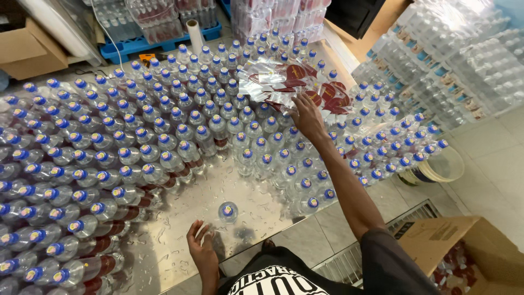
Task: The person repeatedly picks up small water bottles from a table, applies a red circular sticker to the cap of each bottle, and places the labeled bottle back onto the table among many others.
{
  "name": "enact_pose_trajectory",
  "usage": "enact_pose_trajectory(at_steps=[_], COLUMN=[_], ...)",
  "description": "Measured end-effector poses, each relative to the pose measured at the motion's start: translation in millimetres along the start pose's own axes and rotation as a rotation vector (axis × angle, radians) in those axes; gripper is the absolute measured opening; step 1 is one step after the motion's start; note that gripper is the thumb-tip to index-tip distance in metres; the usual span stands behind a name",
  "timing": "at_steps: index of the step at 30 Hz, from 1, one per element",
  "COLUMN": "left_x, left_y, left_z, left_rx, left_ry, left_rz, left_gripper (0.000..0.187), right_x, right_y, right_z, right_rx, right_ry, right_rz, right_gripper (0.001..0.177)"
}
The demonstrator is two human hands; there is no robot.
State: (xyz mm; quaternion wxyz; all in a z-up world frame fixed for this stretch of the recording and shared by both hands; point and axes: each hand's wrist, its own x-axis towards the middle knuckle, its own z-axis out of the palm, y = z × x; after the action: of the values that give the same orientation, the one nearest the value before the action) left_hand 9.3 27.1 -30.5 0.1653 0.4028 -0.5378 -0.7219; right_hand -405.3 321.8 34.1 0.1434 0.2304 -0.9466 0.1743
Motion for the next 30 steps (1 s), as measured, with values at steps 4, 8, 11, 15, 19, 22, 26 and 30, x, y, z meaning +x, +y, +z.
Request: enact_pose_trajectory(at_steps=[4,8,11,15,19,22,26,30], left_x=[-4,-5,-8,-13,-24,-29,-34,5], left_y=[12,30,41,67,97,114,162,133], left_z=[-4,-7,-10,-6,12,28,41,37], left_rx=[0.03,0.01,0.032,0.089,0.081,0.177,0.274,0.123], left_ry=[0.05,0.091,0.068,-0.118,-0.3,-0.533,-0.684,-0.998], left_rz=[-0.018,-0.037,-0.032,0.139,0.165,0.224,0.547,0.225], left_gripper=[0.043,0.04,0.039,0.033,0.029,0.033,0.071,0.084], right_x=[21,11,-3,-19,-52,-79,-114,-137], right_y=[3,-11,-30,-60,-98,-129,-192,-234], right_z=[27,27,11,-38,-97,-106,-110,-105], right_rx=[-0.072,-0.091,0.1,0.542,1.234,1.515,1.514,1.389], right_ry=[0.002,0.272,0.364,0.401,0.196,0.007,-0.234,-0.384], right_rz=[-0.109,-0.236,-0.165,0.199,0.336,0.336,0.335,0.234], right_gripper=[0.049,0.015,0.021,0.022,0.031,0.013,0.037,0.039])
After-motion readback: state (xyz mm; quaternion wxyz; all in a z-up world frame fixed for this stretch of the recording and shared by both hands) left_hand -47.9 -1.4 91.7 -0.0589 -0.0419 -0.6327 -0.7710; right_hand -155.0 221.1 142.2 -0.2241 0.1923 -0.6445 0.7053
